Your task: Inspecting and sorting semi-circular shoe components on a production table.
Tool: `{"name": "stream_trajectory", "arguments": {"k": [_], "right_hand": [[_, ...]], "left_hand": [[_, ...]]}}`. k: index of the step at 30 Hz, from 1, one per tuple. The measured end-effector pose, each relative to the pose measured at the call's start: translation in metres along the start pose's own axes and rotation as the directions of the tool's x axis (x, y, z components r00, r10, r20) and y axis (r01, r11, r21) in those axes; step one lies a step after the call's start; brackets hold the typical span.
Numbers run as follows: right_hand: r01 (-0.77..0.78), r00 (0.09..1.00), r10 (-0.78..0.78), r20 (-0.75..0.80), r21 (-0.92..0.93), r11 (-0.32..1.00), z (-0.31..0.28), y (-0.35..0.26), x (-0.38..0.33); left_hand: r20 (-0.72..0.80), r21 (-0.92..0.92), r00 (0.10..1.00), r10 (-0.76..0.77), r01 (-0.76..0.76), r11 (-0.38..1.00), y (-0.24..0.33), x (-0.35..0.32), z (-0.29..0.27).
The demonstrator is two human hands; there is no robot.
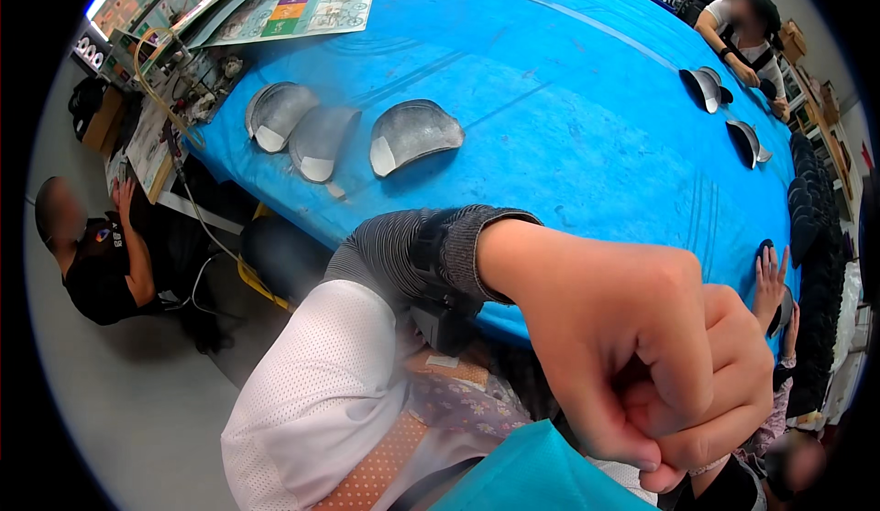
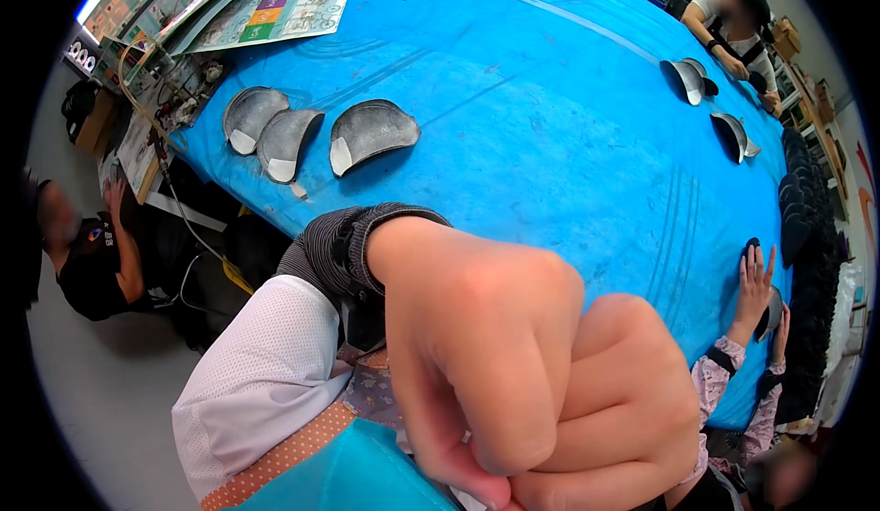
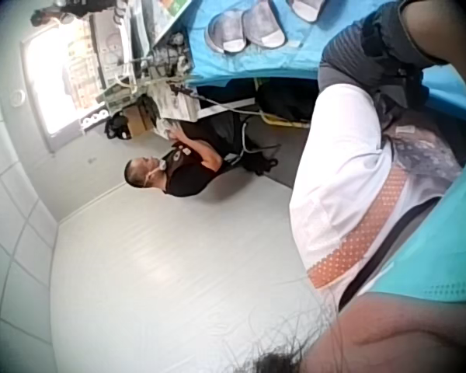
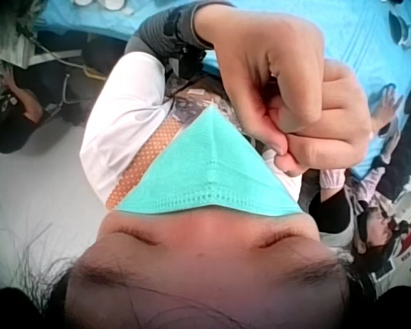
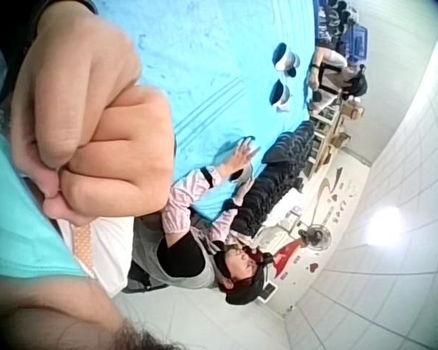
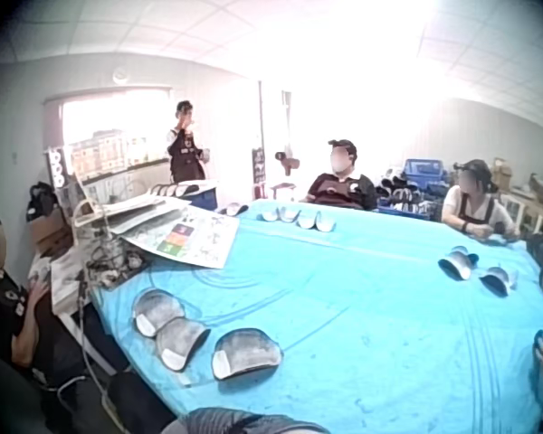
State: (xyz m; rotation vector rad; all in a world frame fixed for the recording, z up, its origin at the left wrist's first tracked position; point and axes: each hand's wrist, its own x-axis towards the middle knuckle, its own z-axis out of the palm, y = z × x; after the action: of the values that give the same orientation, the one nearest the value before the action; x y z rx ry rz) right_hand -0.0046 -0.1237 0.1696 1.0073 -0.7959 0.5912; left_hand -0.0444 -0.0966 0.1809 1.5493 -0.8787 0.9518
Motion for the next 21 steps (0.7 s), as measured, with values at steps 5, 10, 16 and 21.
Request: {"name": "stream_trajectory", "arguments": {"k": [5, 10, 16, 21], "right_hand": [[-0.376, 0.895, 0.428, 0.125, -0.305, 0.875, 0.001, -0.008, 0.015], [-0.098, 0.993, 0.106, 0.058, -0.137, 0.986, -0.005, -0.004, 0.000], [-0.296, 0.759, 0.584, 0.287, -0.648, 0.702, -0.016, -0.050, 0.055], [-0.283, 0.571, 0.740, 0.354, -0.761, 0.583, -0.030, -0.078, 0.104]], "left_hand": [[-0.005, -0.025, 1.000, 0.029, -0.029, 0.999, -0.005, 0.001, -0.001], [-0.047, -0.078, 0.999, 0.022, -0.025, 0.997, -0.006, 0.000, -0.004], [-0.069, -0.144, 0.996, -0.055, 0.044, 0.989, -0.026, 0.007, -0.008], [-0.076, -0.227, 0.985, -0.157, 0.137, 0.964, -0.053, 0.029, -0.014]]}}
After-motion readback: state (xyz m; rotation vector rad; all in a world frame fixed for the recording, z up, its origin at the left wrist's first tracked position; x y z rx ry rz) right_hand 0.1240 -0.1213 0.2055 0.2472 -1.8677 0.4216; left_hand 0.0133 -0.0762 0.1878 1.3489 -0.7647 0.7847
